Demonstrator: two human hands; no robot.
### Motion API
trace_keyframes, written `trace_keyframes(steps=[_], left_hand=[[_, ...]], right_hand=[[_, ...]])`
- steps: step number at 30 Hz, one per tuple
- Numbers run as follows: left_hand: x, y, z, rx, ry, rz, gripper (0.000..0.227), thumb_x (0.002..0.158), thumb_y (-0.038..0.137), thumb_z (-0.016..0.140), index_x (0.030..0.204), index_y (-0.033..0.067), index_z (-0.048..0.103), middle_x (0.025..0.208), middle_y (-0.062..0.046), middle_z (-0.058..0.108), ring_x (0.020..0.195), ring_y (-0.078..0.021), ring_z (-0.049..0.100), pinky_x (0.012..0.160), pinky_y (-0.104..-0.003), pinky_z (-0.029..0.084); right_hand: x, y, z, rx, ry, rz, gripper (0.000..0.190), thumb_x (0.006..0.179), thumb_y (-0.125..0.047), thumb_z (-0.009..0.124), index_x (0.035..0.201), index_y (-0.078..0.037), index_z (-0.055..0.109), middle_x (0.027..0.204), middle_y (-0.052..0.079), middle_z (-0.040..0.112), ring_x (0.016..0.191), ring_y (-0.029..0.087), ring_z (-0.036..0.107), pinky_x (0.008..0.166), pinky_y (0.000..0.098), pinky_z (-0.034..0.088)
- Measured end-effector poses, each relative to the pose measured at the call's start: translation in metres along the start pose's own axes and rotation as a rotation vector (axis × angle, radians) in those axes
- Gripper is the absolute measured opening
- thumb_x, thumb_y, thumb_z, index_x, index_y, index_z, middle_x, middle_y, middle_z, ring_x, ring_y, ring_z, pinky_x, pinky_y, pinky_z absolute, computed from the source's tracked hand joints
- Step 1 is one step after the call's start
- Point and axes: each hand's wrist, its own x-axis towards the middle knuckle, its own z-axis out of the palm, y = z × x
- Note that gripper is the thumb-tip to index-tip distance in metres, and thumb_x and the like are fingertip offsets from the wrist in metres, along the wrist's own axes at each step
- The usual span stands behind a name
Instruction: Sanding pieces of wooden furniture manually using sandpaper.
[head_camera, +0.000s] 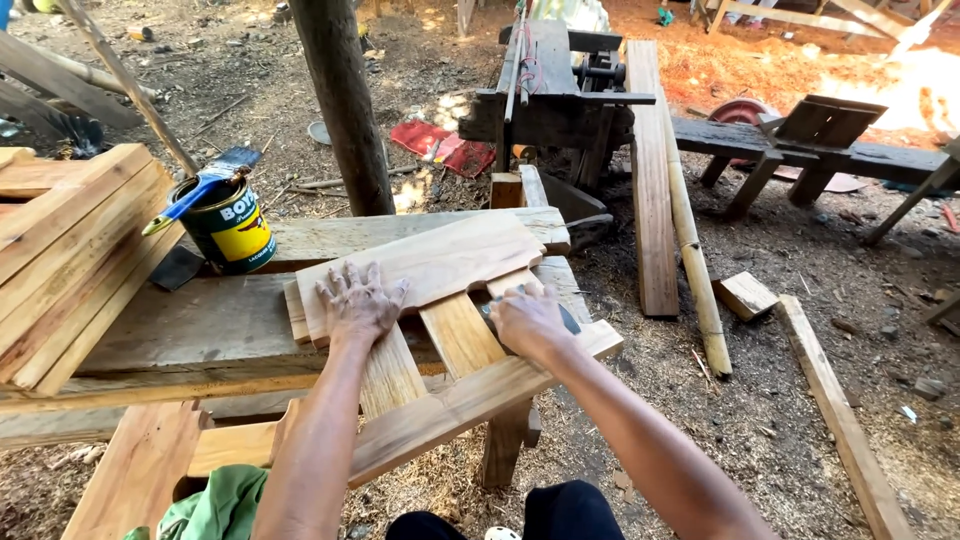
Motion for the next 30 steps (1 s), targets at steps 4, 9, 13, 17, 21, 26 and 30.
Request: trace_keyframes(steps=[4, 9, 13, 17, 21, 26, 30], left_hand=[[0.003, -0.002, 0.004, -0.004, 0.009, -0.007, 0.088, 0.092, 0.076, 0.035, 0.159, 0.0199, 0.03, 0.165, -0.024, 0.019, 0.153, -0.0474, 0.013, 0.124, -0.062, 0.005], [-0.003, -0.001, -0.005, 0.008, -0.002, 0.005, 0.088, 0.092, 0.076, 0.033, 0.16, 0.0209, 0.029, 0.165, -0.023, 0.018, 0.153, -0.0465, 0.013, 0.123, -0.062, 0.004], [-0.006, 0.001, 0.0, -0.013, -0.025, 0.003, 0.088, 0.091, 0.077, 0.033, 0.16, 0.0214, 0.026, 0.166, -0.022, 0.016, 0.153, -0.0461, 0.011, 0.124, -0.06, 0.003], [-0.003, 0.001, -0.001, 0.006, 0.005, 0.004, 0.089, 0.092, 0.076, 0.032, 0.16, 0.0195, 0.027, 0.166, -0.023, 0.017, 0.153, -0.0465, 0.01, 0.123, -0.06, 0.003], [-0.001, -0.001, 0.001, 0.019, 0.015, 0.017, 0.089, 0.092, 0.076, 0.031, 0.16, 0.0196, 0.027, 0.165, -0.023, 0.018, 0.152, -0.0467, 0.012, 0.123, -0.06, 0.004], [0.004, -0.002, 0.005, 0.001, -0.009, -0.008, 0.086, 0.091, 0.076, 0.032, 0.159, 0.0233, 0.029, 0.166, -0.021, 0.018, 0.153, -0.0454, 0.012, 0.124, -0.061, 0.004], [0.004, -0.005, 0.009, -0.007, 0.002, 0.011, 0.086, 0.091, 0.077, 0.032, 0.159, 0.0236, 0.029, 0.166, -0.021, 0.018, 0.153, -0.0455, 0.012, 0.123, -0.061, 0.004]], right_hand=[[0.035, -0.001, -0.018, -0.023, -0.089, 0.074, 0.035, 0.108, -0.032, 0.045, 0.109, -0.009, 0.071, 0.109, 0.011, 0.068, 0.102, 0.025, 0.058, 0.103, 0.0489, 0.044], [0.019, 0.027, -0.062, 0.076, -0.29, 0.157, 0.043, 0.11, -0.037, 0.045, 0.101, -0.005, 0.072, 0.111, 0.015, 0.074, 0.09, 0.024, 0.067, 0.097, 0.047, 0.055], [-0.038, 0.053, -0.018, -0.098, -0.125, -0.017, 0.033, 0.105, -0.03, 0.042, 0.128, -0.015, 0.06, 0.141, 0.006, 0.057, 0.113, 0.023, 0.06, 0.107, 0.0525, 0.04], [-0.065, 0.067, 0.004, -0.119, 0.058, -0.105, 0.044, 0.104, -0.03, 0.042, 0.147, -0.024, 0.046, 0.155, 0.009, 0.043, 0.133, 0.023, 0.048, 0.11, 0.0565, 0.034], [-0.02, 0.063, 0.002, -0.228, 0.026, -0.086, 0.049, 0.102, -0.02, 0.039, 0.15, -0.025, 0.046, 0.155, 0.01, 0.045, 0.131, 0.03, 0.048, 0.11, 0.0606, 0.032], [0.028, 0.066, -0.009, -0.071, -0.043, 0.032, 0.047, 0.104, -0.022, 0.034, 0.145, -0.033, 0.055, 0.15, 0.006, 0.052, 0.121, 0.021, 0.059, 0.117, 0.0538, 0.032], [-0.029, 0.064, -0.037, -0.044, -0.172, 0.076, 0.046, 0.117, -0.04, 0.027, 0.141, -0.018, 0.06, 0.135, 0.011, 0.067, 0.116, 0.02, 0.064, 0.116, 0.0487, 0.038]])
